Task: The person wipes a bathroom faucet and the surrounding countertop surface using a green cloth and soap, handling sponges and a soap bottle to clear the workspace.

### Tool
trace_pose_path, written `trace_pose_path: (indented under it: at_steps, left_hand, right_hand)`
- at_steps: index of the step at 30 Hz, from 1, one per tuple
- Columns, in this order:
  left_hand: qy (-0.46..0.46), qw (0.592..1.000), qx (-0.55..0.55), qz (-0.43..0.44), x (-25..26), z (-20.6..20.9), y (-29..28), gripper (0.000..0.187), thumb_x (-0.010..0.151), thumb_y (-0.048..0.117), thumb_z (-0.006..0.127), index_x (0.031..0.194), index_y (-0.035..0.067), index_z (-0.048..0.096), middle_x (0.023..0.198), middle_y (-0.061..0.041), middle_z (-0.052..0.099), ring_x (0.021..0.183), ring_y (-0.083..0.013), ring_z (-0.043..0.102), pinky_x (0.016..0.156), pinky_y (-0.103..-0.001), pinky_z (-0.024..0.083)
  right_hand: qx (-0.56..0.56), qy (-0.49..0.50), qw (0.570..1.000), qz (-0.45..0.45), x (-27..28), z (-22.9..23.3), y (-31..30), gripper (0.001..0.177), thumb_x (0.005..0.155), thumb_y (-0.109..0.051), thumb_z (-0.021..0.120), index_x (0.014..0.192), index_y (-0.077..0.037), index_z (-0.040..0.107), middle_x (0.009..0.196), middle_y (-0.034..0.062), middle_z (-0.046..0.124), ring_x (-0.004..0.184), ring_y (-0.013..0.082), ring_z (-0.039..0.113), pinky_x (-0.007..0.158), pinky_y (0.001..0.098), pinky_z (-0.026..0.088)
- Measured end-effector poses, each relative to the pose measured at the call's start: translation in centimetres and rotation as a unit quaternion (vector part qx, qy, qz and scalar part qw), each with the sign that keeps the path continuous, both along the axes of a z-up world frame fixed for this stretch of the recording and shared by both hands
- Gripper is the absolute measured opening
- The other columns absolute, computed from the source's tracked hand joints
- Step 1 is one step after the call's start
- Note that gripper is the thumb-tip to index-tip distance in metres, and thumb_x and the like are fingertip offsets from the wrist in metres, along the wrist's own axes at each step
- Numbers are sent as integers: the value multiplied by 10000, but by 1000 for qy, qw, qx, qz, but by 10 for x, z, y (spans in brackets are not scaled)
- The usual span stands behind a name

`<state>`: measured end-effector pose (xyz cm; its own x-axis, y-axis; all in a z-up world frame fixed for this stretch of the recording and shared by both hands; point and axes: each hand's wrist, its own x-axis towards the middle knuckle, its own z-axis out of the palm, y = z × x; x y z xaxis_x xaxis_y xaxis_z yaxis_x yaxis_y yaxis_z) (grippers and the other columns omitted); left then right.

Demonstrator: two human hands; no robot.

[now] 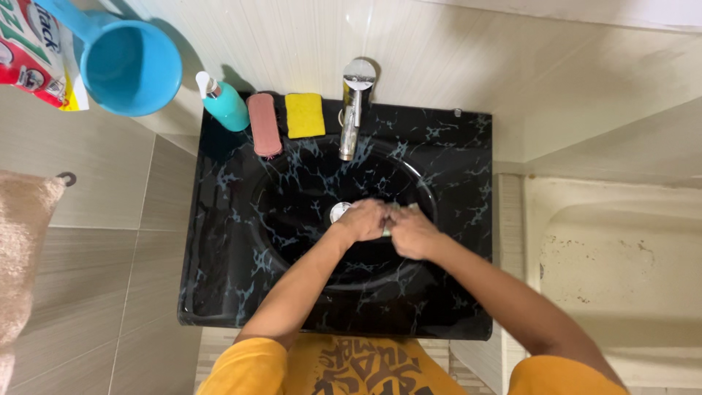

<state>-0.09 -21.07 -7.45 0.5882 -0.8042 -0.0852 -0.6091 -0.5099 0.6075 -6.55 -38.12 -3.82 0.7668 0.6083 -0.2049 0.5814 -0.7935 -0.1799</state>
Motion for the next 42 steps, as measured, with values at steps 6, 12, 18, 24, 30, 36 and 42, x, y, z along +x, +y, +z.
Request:
trace_pose_path:
  at_steps: [6, 12, 18, 24, 30, 36, 42]
  left_hand:
    - [132, 979, 152, -22, -34, 31, 25, 533, 846, 161, 619, 1376, 186, 575, 1075, -178, 735, 1000, -386, 705, 917, -510, 534]
    - [392, 914, 106, 13, -27, 65, 90, 540, 926, 449, 602, 1351, 122, 544, 1114, -154, 730, 1026, -320, 744, 908, -483, 570]
    - [-13, 999, 50, 0, 17, 100, 94, 394, 764, 181, 734, 1130, 99, 614, 1078, -99, 721, 1023, -284, 693, 882, -433, 544]
    - [-339, 938, 0, -71, 67, 60, 85, 209, 896, 135, 633, 1102, 102, 640, 1079, -67, 681, 1010, -264, 641, 837, -411, 525]
    - [-434, 887, -56, -149, 95, 30, 98, 261, 849, 152, 634, 1099, 80, 633, 1198, -63, 638, 1138, -242, 594, 920, -340, 533]
    - [-444, 853, -154, -228, 91, 17, 48, 269, 842, 167, 660, 1091, 77, 616, 1291, -96, 605, 1310, -271, 570, 1092, -344, 513]
    - [-477, 842, 36, -250, 118, 35, 85, 242, 853, 214, 651, 1071, 135, 719, 1241, 3, 671, 1255, -215, 549, 1098, -375, 434]
  right_hand:
    - [-24, 293, 950, -109, -37, 26, 42, 335, 893, -26, 479, 1163, 25, 672, 1141, 227, 652, 1052, 321, 630, 1009, 479, 479]
    - [156, 441, 870, -153, -24, 9, 45, 368, 939, -64, 437, 1247, -54, 639, 1122, 148, 634, 960, 270, 647, 870, 412, 549]
    - [344, 185, 890, -236, 7, 24, 33, 343, 883, -3, 486, 1173, -64, 659, 1052, 127, 597, 965, 265, 591, 868, 411, 514]
    - [239, -203, 890, -330, 24, 5, 87, 387, 807, -1, 617, 1191, -12, 571, 1115, 194, 534, 1036, 386, 512, 905, 495, 449]
    - [231, -141, 875, -402, 44, -45, 115, 485, 792, -55, 717, 1225, 27, 515, 1162, 233, 495, 1069, 427, 482, 918, 521, 443]
    - [282, -242, 809, -456, 46, -46, 131, 494, 791, 6, 721, 1239, 56, 518, 1178, 211, 500, 1071, 416, 488, 939, 508, 453]
    - [359, -193, 757, -510, 72, -48, 145, 497, 847, 32, 664, 1296, 48, 450, 1168, 222, 450, 1073, 392, 529, 922, 488, 467]
